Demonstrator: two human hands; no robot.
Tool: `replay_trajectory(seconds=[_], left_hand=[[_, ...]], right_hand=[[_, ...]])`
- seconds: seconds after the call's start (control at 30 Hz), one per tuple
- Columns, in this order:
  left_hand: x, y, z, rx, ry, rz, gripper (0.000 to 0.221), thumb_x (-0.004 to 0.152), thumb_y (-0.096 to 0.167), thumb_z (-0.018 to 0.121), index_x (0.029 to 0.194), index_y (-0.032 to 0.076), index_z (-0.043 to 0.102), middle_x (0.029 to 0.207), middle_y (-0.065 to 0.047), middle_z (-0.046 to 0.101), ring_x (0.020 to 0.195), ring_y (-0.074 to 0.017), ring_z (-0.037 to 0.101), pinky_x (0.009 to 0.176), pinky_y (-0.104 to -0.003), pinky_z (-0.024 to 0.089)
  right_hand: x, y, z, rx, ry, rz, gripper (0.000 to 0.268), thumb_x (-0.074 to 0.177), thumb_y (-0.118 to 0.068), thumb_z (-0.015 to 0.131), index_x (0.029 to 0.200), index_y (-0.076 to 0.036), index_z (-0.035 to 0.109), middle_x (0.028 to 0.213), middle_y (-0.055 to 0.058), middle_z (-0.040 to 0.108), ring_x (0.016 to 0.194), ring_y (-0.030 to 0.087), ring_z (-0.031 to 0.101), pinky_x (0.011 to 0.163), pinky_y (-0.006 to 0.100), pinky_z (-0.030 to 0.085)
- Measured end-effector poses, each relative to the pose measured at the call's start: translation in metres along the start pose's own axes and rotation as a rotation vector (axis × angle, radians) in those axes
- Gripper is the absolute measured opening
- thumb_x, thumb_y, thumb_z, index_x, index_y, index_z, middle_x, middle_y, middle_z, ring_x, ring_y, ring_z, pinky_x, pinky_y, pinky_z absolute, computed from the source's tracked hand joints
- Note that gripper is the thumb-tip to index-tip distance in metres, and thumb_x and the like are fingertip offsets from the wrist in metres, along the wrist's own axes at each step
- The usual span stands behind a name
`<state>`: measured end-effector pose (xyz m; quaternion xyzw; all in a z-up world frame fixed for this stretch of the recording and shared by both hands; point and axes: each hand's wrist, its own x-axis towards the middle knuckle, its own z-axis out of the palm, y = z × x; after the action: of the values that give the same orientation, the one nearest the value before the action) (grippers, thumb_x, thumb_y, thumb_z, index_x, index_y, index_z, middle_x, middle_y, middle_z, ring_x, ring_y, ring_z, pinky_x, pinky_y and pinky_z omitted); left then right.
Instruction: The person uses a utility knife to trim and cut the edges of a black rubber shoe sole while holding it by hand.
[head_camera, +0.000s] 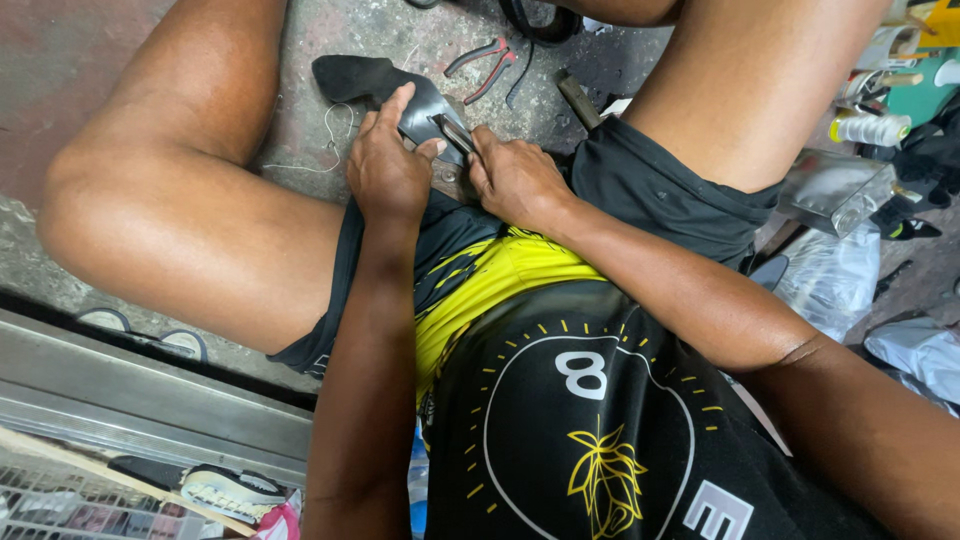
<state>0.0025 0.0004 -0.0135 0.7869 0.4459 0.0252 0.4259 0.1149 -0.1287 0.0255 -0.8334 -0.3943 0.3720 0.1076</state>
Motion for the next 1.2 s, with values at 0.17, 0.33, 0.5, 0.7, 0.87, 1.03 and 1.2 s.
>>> replay_trajectory(seconds=[0.17,0.33,0.5,0.7,0.87,1.03,1.2], left_hand=[[0.0,0.0,0.0,-0.01,0.013,0.011,0.074,0.066,0.017,0.095,0.133,0.019,0.065,0.106,-0.011,0.068,0.097,-0.0328,0.067,0.087,-0.044,0.051],[0.0,0.001,-0.001,-0.02,-0.002,-0.011,0.073,0.067,0.016,0.095,0.133,0.019,0.065,0.104,-0.011,0.068,0.093,-0.0316,0.067,0.086,-0.043,0.052],[-0.001,0.002,-0.002,-0.029,0.043,0.063,0.073,0.065,0.014,0.095,0.132,0.016,0.066,0.104,-0.011,0.068,0.094,-0.0322,0.067,0.084,-0.043,0.052],[-0.004,0.001,-0.001,-0.006,0.029,0.009,0.07,0.069,0.013,0.093,0.134,0.015,0.066,0.104,-0.012,0.069,0.093,-0.0333,0.067,0.085,-0.044,0.051],[-0.001,0.004,-0.003,0.026,0.037,-0.007,0.069,0.068,0.014,0.093,0.132,0.015,0.067,0.111,-0.013,0.069,0.1,-0.0348,0.067,0.088,-0.044,0.052],[0.001,0.006,-0.003,0.038,-0.019,-0.061,0.069,0.069,0.017,0.093,0.133,0.016,0.066,0.117,-0.014,0.068,0.106,-0.0368,0.065,0.09,-0.046,0.05],[0.0,-0.001,0.003,0.035,0.043,0.011,0.071,0.066,0.02,0.095,0.131,0.014,0.067,0.12,-0.016,0.067,0.107,-0.0379,0.064,0.09,-0.045,0.05]], right_hand=[[0.002,0.0,-0.001,-0.01,-0.007,-0.003,0.023,0.1,-0.023,0.054,0.109,-0.002,0.052,0.078,0.028,0.066,0.077,0.052,0.065,0.073,0.064,0.048],[0.004,0.0,-0.004,-0.071,-0.008,-0.058,0.022,0.099,-0.021,0.055,0.107,-0.001,0.052,0.079,0.028,0.067,0.077,0.051,0.065,0.072,0.063,0.048],[0.005,-0.01,-0.004,-0.096,-0.033,-0.004,0.023,0.096,-0.019,0.056,0.108,0.001,0.054,0.083,0.03,0.068,0.081,0.051,0.066,0.076,0.061,0.049],[0.016,-0.026,-0.015,-0.16,-0.192,0.106,0.031,0.095,-0.02,0.058,0.113,0.005,0.057,0.097,0.03,0.07,0.093,0.048,0.068,0.085,0.057,0.052],[0.02,-0.033,-0.025,-0.225,-0.302,0.137,0.039,0.09,-0.02,0.064,0.118,0.006,0.058,0.107,0.031,0.069,0.104,0.046,0.067,0.091,0.053,0.052],[0.016,-0.03,-0.024,-0.275,-0.322,0.115,0.042,0.086,-0.018,0.066,0.118,0.006,0.057,0.111,0.031,0.068,0.107,0.046,0.066,0.092,0.053,0.052],[0.007,-0.015,-0.017,-0.292,-0.293,0.049,0.044,0.088,-0.019,0.062,0.122,0.008,0.055,0.107,0.031,0.069,0.102,0.047,0.067,0.087,0.056,0.052]])
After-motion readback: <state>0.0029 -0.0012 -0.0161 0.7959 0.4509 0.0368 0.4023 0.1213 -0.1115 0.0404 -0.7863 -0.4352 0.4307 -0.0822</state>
